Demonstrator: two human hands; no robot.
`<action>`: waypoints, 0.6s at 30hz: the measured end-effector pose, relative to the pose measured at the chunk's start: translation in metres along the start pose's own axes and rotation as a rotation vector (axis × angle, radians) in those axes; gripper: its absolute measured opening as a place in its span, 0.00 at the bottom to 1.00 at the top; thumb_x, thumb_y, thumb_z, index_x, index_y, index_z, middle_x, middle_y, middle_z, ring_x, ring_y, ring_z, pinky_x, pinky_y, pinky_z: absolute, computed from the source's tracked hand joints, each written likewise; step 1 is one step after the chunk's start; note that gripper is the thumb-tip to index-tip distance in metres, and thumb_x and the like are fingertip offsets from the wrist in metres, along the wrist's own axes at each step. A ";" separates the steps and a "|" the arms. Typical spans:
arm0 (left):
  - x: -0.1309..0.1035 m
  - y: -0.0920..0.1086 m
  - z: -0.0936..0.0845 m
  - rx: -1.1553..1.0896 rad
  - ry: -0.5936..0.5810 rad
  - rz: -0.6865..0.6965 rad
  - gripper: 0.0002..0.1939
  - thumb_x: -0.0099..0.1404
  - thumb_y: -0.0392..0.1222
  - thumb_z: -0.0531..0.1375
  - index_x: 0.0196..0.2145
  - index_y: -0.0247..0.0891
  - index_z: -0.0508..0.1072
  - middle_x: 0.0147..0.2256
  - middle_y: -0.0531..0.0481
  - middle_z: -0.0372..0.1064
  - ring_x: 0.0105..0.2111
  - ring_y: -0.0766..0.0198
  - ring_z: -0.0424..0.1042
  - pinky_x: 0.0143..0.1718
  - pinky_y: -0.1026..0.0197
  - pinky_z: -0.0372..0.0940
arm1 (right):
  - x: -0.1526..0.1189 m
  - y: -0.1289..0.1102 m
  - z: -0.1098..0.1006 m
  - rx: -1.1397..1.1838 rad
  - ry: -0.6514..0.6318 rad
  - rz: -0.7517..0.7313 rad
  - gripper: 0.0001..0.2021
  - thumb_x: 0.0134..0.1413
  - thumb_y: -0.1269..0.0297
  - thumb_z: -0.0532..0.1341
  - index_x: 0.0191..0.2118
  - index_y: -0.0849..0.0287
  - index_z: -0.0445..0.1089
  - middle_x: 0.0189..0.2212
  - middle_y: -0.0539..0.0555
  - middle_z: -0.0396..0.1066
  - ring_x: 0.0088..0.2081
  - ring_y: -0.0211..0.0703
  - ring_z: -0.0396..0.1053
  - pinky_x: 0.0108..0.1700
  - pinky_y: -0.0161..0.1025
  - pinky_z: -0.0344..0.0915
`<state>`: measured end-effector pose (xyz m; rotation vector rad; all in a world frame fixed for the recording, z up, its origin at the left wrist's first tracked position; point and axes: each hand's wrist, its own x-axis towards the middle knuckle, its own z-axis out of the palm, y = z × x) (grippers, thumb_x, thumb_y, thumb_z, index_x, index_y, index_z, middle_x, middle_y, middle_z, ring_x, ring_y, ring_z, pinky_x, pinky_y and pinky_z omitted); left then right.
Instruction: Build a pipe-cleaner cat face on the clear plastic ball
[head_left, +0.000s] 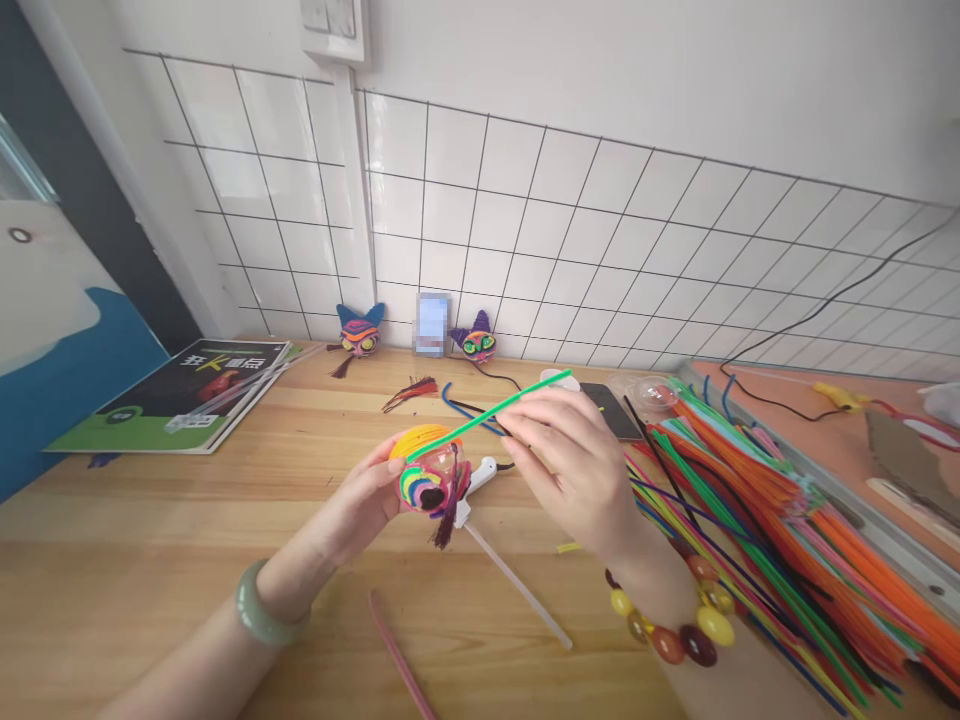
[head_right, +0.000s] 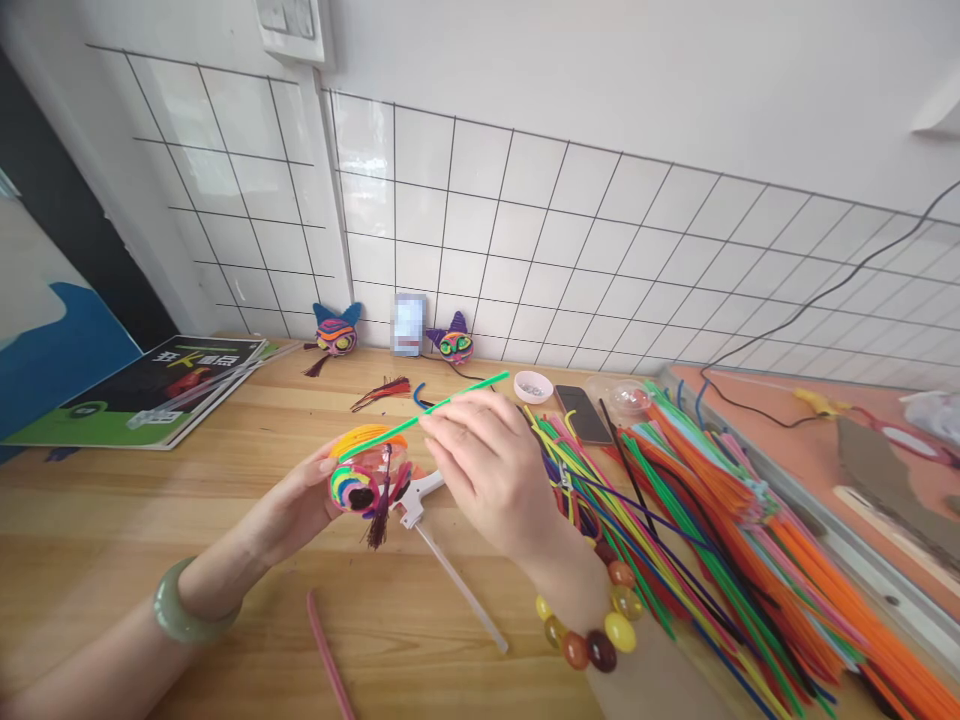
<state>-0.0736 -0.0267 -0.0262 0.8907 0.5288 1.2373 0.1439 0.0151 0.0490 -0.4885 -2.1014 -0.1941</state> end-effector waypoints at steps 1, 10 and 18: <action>0.000 0.001 0.000 0.010 0.008 -0.002 0.22 0.62 0.44 0.55 0.53 0.36 0.65 0.51 0.38 0.67 0.48 0.48 0.68 0.45 0.51 0.64 | 0.000 0.003 0.001 -0.076 -0.044 -0.035 0.13 0.53 0.76 0.59 0.44 0.58 0.70 0.42 0.55 0.72 0.48 0.48 0.64 0.51 0.51 0.61; -0.002 0.002 0.002 0.053 0.015 0.023 0.20 0.62 0.41 0.55 0.52 0.35 0.66 0.50 0.40 0.69 0.49 0.49 0.67 0.46 0.54 0.63 | -0.010 0.003 0.012 -0.165 -0.349 -0.043 0.12 0.61 0.72 0.52 0.46 0.55 0.69 0.35 0.52 0.73 0.40 0.42 0.66 0.58 0.58 0.46; -0.001 0.005 0.002 0.027 -0.001 -0.010 0.19 0.64 0.40 0.53 0.52 0.35 0.67 0.48 0.40 0.71 0.46 0.51 0.70 0.43 0.56 0.65 | -0.012 0.005 0.020 -0.139 -0.334 -0.019 0.10 0.60 0.72 0.52 0.42 0.59 0.70 0.36 0.55 0.72 0.38 0.44 0.65 0.48 0.47 0.58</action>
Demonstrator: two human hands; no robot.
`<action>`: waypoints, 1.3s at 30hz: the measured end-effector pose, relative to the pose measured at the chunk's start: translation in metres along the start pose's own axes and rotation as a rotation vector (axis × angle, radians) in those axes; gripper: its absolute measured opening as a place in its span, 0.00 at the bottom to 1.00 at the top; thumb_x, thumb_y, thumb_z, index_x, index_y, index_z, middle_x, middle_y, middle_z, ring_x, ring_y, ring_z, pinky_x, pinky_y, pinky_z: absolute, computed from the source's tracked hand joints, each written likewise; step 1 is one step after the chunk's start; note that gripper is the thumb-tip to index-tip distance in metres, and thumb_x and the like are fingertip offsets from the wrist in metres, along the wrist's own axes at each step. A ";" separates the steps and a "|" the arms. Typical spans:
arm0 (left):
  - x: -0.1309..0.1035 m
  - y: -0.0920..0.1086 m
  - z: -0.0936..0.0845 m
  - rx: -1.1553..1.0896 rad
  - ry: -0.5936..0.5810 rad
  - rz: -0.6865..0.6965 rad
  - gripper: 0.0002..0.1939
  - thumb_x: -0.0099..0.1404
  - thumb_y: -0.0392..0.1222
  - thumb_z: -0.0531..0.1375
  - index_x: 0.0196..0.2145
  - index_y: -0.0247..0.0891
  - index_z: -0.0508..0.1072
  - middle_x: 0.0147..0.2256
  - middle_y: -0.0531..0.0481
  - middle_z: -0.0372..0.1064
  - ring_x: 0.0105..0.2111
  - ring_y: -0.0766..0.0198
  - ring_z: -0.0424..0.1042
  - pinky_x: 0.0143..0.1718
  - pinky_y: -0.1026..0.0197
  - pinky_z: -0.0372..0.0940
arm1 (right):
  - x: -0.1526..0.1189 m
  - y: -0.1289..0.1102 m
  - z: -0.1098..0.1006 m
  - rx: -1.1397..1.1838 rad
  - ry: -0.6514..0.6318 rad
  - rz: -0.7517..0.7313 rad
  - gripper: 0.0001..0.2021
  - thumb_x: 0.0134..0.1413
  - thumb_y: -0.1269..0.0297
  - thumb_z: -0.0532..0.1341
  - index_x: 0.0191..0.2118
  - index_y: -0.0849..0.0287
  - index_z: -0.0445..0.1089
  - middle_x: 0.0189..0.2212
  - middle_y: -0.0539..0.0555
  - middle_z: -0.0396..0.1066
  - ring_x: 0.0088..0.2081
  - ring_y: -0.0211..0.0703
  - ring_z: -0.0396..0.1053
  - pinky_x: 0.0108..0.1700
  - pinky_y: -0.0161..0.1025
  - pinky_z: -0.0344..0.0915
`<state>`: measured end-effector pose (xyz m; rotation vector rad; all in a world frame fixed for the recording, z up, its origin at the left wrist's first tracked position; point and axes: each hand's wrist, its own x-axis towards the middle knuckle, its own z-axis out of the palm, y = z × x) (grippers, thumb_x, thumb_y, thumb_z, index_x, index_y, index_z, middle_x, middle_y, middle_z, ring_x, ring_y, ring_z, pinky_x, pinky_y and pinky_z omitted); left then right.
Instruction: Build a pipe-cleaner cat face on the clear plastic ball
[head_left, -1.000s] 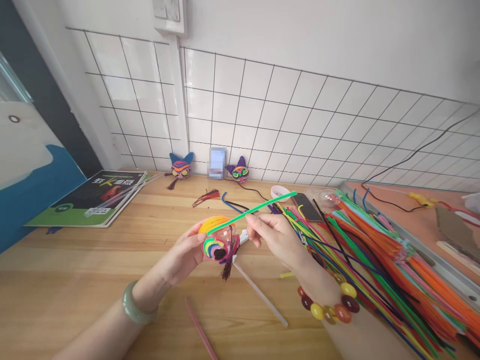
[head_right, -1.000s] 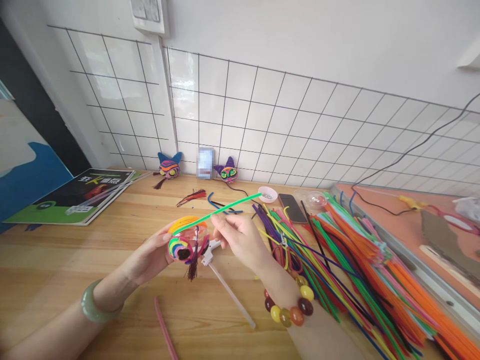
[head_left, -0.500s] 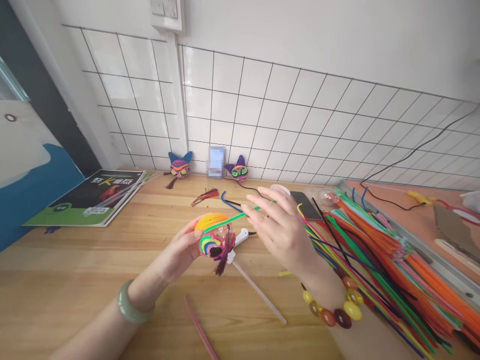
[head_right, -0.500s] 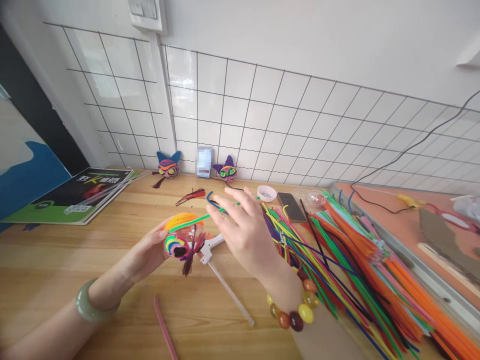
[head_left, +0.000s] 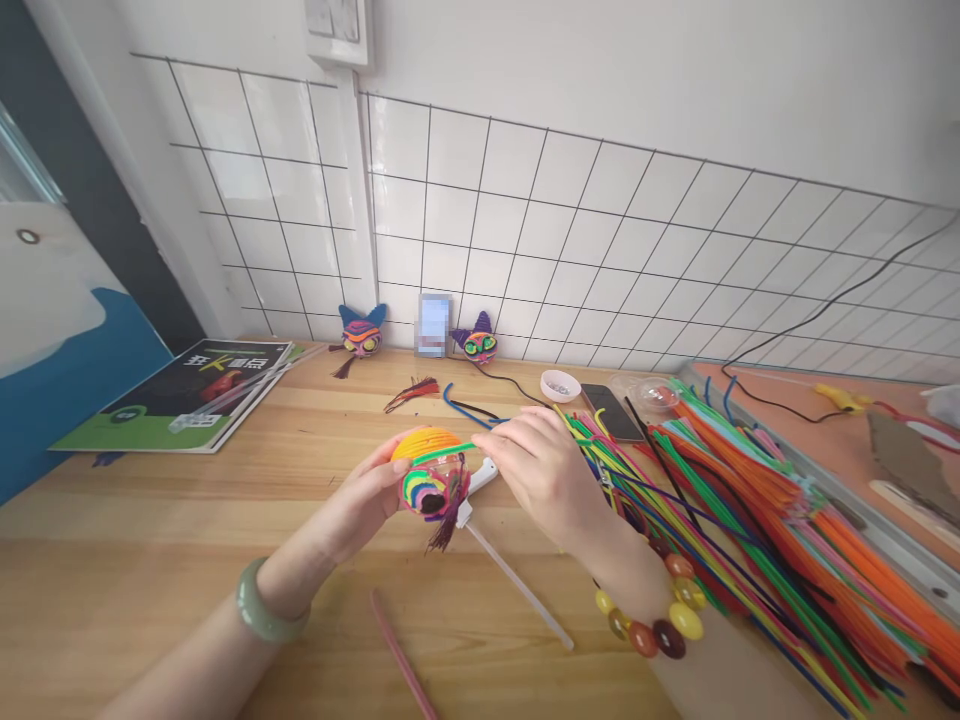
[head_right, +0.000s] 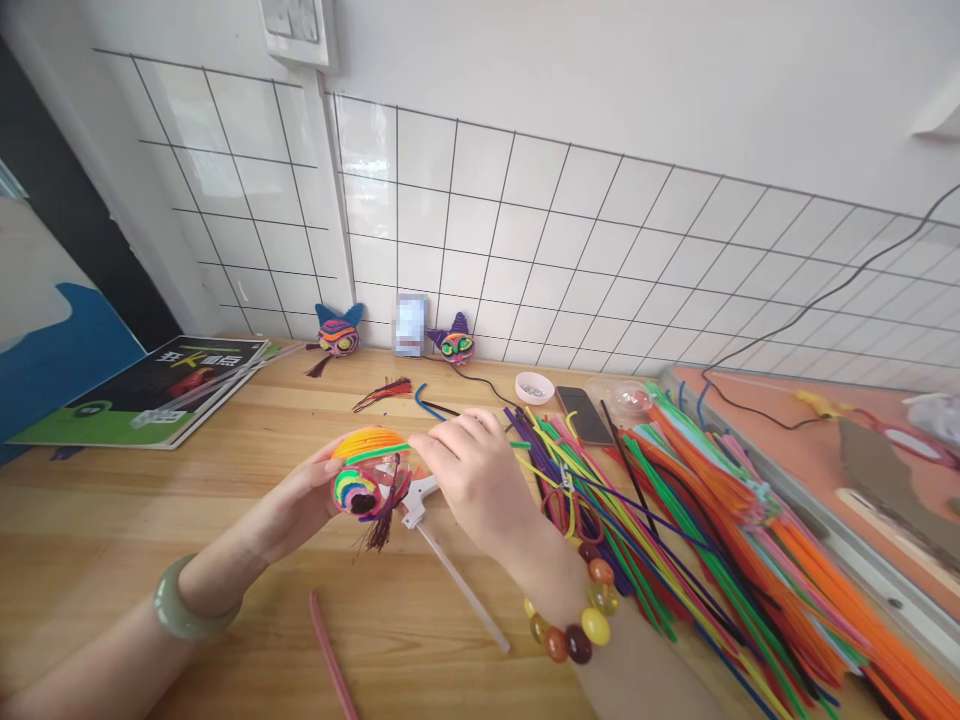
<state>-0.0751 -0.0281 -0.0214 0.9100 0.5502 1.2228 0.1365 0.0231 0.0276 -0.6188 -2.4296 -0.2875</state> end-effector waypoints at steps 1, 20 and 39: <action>0.000 0.000 -0.001 -0.010 0.007 -0.008 0.19 0.64 0.39 0.53 0.52 0.35 0.67 0.48 0.40 0.71 0.46 0.52 0.70 0.43 0.56 0.65 | 0.000 -0.001 0.001 -0.001 0.001 0.011 0.10 0.60 0.72 0.53 0.42 0.60 0.70 0.35 0.55 0.72 0.37 0.44 0.65 0.46 0.46 0.59; 0.007 0.002 -0.033 -0.282 0.120 -0.085 0.18 0.65 0.48 0.53 0.46 0.35 0.70 0.44 0.41 0.73 0.41 0.58 0.72 0.39 0.60 0.67 | 0.002 0.004 -0.015 0.351 -0.115 0.227 0.10 0.60 0.70 0.52 0.38 0.57 0.71 0.37 0.54 0.71 0.38 0.41 0.70 0.40 0.38 0.66; 0.020 0.007 -0.058 -0.037 0.475 0.210 0.15 0.57 0.42 0.62 0.42 0.38 0.72 0.42 0.47 0.73 0.43 0.61 0.71 0.38 0.66 0.68 | 0.000 0.010 -0.011 0.353 -0.108 0.313 0.10 0.59 0.71 0.52 0.38 0.57 0.71 0.37 0.54 0.72 0.38 0.43 0.71 0.42 0.39 0.66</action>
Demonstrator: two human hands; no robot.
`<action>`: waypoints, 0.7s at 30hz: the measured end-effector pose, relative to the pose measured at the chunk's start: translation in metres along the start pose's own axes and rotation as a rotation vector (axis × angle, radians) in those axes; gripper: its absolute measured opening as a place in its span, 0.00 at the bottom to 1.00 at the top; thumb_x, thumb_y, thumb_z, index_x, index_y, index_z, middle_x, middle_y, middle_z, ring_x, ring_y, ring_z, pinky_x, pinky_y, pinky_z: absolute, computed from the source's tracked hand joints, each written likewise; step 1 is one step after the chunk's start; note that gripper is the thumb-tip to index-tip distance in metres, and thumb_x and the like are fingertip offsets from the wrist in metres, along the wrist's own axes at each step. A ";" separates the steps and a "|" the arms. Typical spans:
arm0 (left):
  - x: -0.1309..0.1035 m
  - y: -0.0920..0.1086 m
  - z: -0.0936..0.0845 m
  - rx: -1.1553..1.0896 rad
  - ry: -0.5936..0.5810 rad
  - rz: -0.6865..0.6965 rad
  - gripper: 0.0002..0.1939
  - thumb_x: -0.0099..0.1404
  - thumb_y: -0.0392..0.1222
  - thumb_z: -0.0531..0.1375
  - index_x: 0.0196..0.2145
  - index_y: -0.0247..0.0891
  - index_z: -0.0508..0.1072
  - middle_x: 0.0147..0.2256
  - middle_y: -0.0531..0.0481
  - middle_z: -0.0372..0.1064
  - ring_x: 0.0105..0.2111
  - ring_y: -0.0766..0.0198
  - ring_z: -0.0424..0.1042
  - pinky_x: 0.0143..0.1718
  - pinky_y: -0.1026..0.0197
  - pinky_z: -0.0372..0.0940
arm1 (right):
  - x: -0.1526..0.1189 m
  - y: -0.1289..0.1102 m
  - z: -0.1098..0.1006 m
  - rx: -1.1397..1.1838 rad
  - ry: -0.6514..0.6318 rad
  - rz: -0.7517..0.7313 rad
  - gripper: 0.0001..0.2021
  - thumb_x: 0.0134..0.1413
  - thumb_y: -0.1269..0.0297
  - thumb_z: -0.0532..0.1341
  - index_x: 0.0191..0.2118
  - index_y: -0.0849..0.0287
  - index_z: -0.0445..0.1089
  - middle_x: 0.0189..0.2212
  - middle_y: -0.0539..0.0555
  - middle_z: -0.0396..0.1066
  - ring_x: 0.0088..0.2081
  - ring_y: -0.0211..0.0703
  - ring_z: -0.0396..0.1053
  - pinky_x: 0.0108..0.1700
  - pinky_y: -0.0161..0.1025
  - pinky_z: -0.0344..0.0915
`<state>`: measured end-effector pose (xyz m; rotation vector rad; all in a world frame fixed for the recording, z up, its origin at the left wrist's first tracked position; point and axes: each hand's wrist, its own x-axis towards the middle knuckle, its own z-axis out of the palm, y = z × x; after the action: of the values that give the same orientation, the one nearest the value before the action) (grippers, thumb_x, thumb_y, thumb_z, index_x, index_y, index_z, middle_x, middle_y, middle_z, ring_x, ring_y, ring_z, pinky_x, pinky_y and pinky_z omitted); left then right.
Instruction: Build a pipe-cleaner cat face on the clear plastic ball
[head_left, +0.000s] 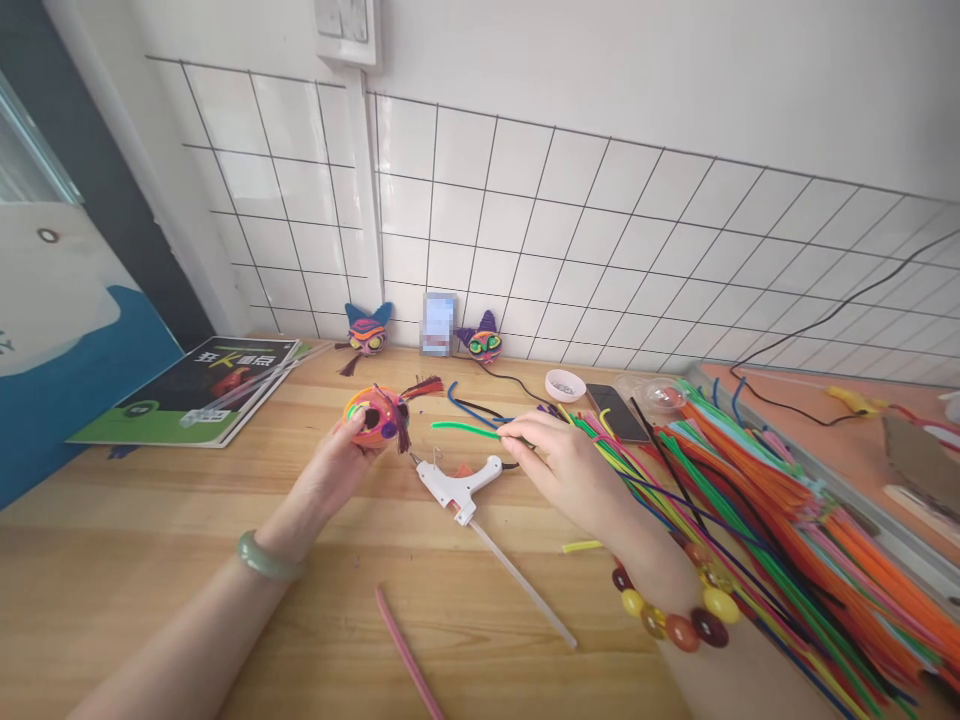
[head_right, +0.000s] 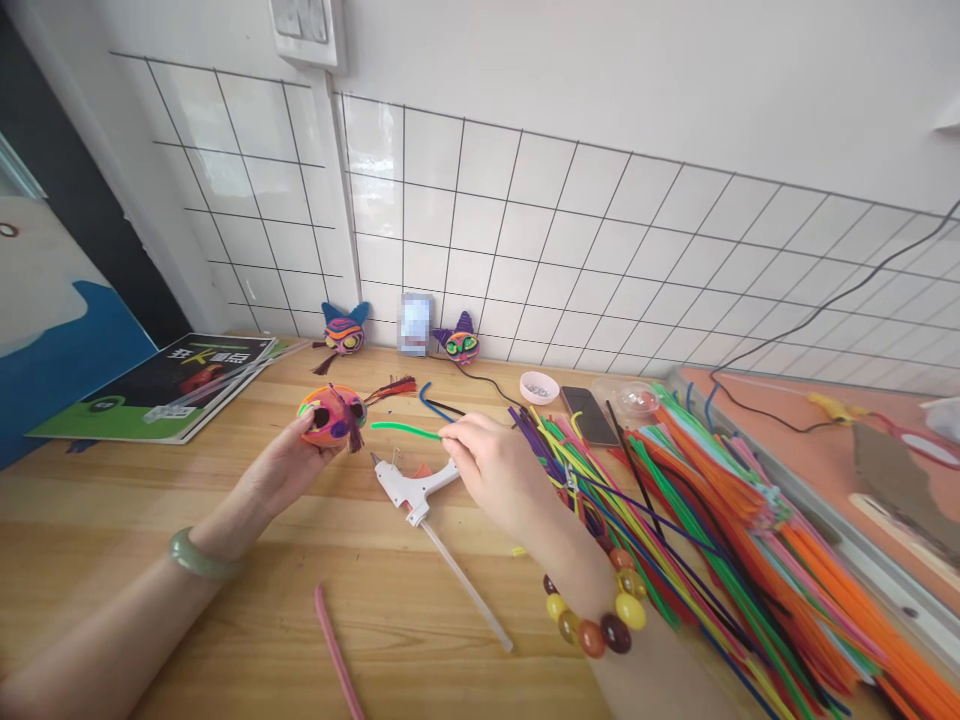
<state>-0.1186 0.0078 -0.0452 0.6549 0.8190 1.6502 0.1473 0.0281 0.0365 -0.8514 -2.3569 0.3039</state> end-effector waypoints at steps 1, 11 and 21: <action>0.001 0.000 -0.001 0.015 0.002 0.011 0.15 0.56 0.42 0.63 0.42 0.38 0.72 0.42 0.47 0.73 0.43 0.61 0.71 0.39 0.64 0.68 | 0.000 0.000 0.000 0.001 -0.008 0.008 0.10 0.59 0.71 0.52 0.38 0.57 0.71 0.37 0.54 0.72 0.39 0.43 0.71 0.42 0.39 0.66; 0.009 0.003 -0.019 0.600 0.177 0.174 0.32 0.44 0.40 0.70 0.47 0.39 0.65 0.43 0.44 0.71 0.43 0.54 0.70 0.46 0.53 0.63 | 0.000 0.003 0.005 -0.034 -0.056 0.047 0.10 0.59 0.70 0.53 0.38 0.56 0.71 0.38 0.53 0.73 0.39 0.42 0.71 0.42 0.38 0.65; 0.015 0.001 -0.034 0.820 0.286 0.197 0.35 0.40 0.43 0.70 0.47 0.39 0.64 0.41 0.45 0.71 0.42 0.51 0.71 0.45 0.52 0.63 | 0.001 0.007 0.011 -0.125 -0.230 0.161 0.10 0.59 0.69 0.51 0.42 0.58 0.68 0.38 0.54 0.73 0.38 0.42 0.70 0.39 0.37 0.61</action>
<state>-0.1490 0.0161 -0.0652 1.0965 1.7212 1.5699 0.1434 0.0345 0.0257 -1.1213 -2.5449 0.3382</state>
